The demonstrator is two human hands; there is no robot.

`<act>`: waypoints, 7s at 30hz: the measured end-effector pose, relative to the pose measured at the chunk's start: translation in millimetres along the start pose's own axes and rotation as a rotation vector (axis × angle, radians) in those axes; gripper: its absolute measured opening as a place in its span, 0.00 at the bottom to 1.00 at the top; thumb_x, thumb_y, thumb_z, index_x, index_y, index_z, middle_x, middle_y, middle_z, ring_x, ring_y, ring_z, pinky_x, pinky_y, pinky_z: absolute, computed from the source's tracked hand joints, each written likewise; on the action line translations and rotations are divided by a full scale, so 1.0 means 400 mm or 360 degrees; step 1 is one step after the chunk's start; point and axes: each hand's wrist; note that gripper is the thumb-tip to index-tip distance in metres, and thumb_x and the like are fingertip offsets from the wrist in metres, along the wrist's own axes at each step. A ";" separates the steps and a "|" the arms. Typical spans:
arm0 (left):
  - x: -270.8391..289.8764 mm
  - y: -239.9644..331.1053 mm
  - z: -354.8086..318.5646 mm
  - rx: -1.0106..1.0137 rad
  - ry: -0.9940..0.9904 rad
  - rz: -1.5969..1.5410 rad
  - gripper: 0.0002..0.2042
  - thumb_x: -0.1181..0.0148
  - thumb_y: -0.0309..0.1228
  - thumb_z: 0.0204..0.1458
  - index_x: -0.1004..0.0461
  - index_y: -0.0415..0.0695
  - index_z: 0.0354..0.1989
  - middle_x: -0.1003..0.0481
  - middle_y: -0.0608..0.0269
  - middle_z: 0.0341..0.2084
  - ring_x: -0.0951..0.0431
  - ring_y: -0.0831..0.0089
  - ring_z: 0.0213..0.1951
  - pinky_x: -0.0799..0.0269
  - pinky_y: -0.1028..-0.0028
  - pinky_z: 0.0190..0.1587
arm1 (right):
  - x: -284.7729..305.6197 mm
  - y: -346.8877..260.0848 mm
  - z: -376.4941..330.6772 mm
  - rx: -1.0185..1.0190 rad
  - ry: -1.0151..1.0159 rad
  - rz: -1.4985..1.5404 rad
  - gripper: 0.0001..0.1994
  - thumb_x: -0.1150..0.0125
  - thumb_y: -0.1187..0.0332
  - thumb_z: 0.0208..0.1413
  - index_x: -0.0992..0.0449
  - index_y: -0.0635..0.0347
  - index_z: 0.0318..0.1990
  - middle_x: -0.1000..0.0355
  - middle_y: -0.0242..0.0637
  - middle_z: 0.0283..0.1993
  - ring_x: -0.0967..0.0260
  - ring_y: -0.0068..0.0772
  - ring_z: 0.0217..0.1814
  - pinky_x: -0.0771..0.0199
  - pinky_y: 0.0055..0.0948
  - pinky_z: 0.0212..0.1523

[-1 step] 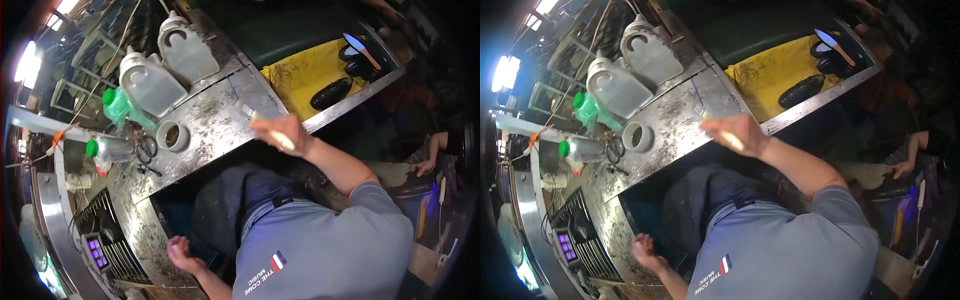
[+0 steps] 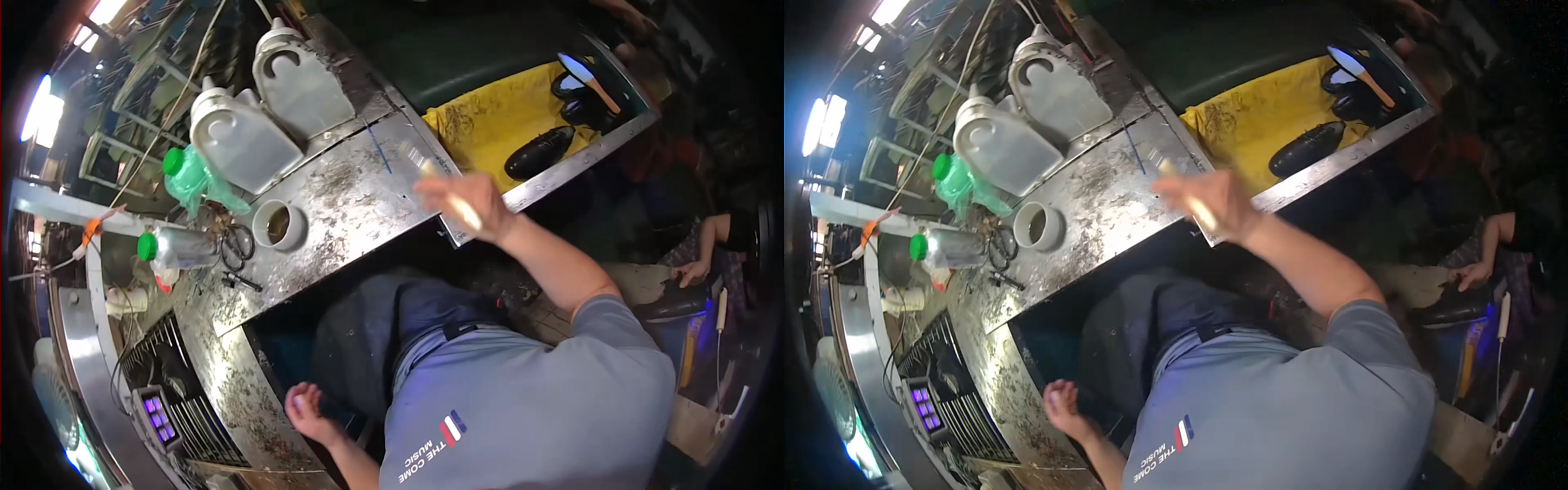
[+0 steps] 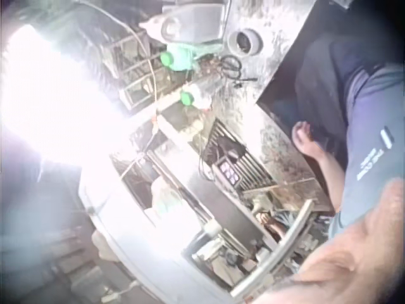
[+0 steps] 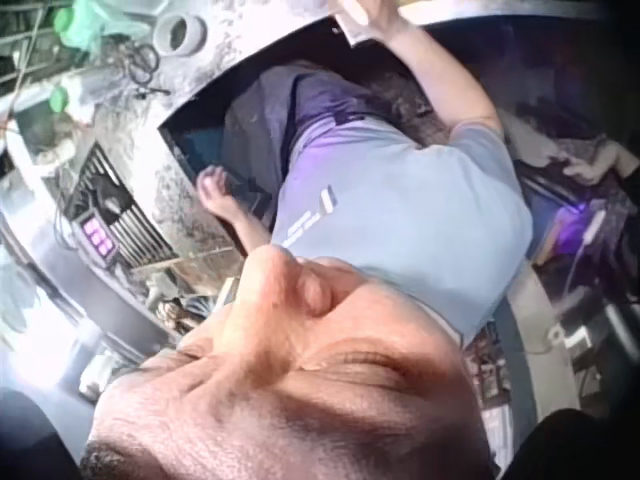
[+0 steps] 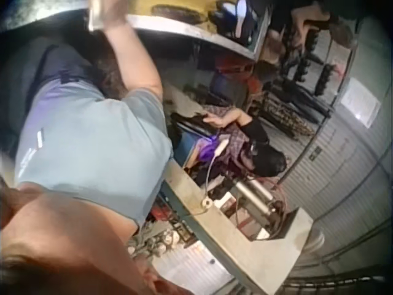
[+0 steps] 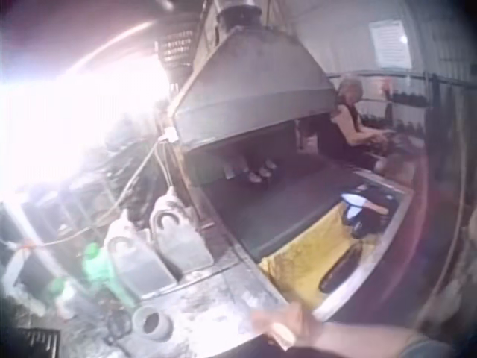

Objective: The person paints the sole and edges of a black shoe with a purple substance using a small brush. They repeatedly dip the brush into a small container of the substance and apply it to the shoe, focusing on the sole and the seam where the sole meets the upper. The person handles the shoe with their left hand while painting with their right.

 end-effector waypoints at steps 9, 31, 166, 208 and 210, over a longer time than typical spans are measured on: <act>-0.107 -0.109 -0.057 0.0567 -0.0174 -0.0130 0.17 0.41 0.33 0.65 0.28 0.34 0.55 0.20 0.51 0.45 0.17 0.67 0.42 0.20 0.71 0.47 | 0.236 0.423 -0.028 -0.1112 -0.1041 -0.2063 0.35 0.23 0.49 0.40 0.28 0.53 0.55 0.19 0.43 0.41 0.19 0.48 0.42 0.18 0.45 0.43; -0.094 -0.102 -0.065 0.0462 -0.0486 -0.0586 0.15 0.37 0.25 0.61 0.28 0.35 0.54 0.20 0.55 0.45 0.19 0.73 0.46 0.24 0.75 0.51 | 0.721 0.495 0.092 -0.0824 0.0420 -0.1210 0.26 0.34 0.68 0.54 0.30 0.52 0.62 0.23 0.42 0.56 0.25 0.43 0.58 0.26 0.42 0.55; 0.144 0.363 0.013 -0.1275 -0.0606 0.2143 0.20 0.44 0.25 0.54 0.26 0.36 0.57 0.23 0.44 0.53 0.21 0.46 0.52 0.23 0.54 0.55 | -0.408 -0.507 0.230 0.0363 -0.1540 0.1535 0.03 0.30 0.75 0.50 0.18 0.64 0.31 0.22 0.38 0.27 0.20 0.36 0.26 0.20 0.28 0.27; 0.127 0.370 -0.010 0.0116 -0.1103 0.0816 0.36 0.20 0.44 0.40 0.28 0.36 0.55 0.17 0.52 0.38 0.14 0.59 0.42 0.20 0.65 0.47 | -0.460 -0.565 0.315 0.0874 -0.1068 0.1147 0.08 0.29 0.77 0.41 0.17 0.64 0.33 0.24 0.39 0.26 0.24 0.35 0.23 0.23 0.30 0.22; 0.129 0.374 -0.006 0.0186 -0.1120 0.0681 0.36 0.20 0.43 0.41 0.28 0.35 0.55 0.17 0.53 0.39 0.14 0.62 0.42 0.21 0.67 0.48 | -0.465 -0.562 0.311 0.0875 -0.1076 0.1151 0.08 0.29 0.77 0.41 0.17 0.64 0.33 0.24 0.39 0.26 0.24 0.35 0.23 0.23 0.30 0.23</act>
Point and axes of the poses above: each hand's wrist, its own z-axis towards the middle knuckle, its own x-axis out of the back of the hand, y = z × x
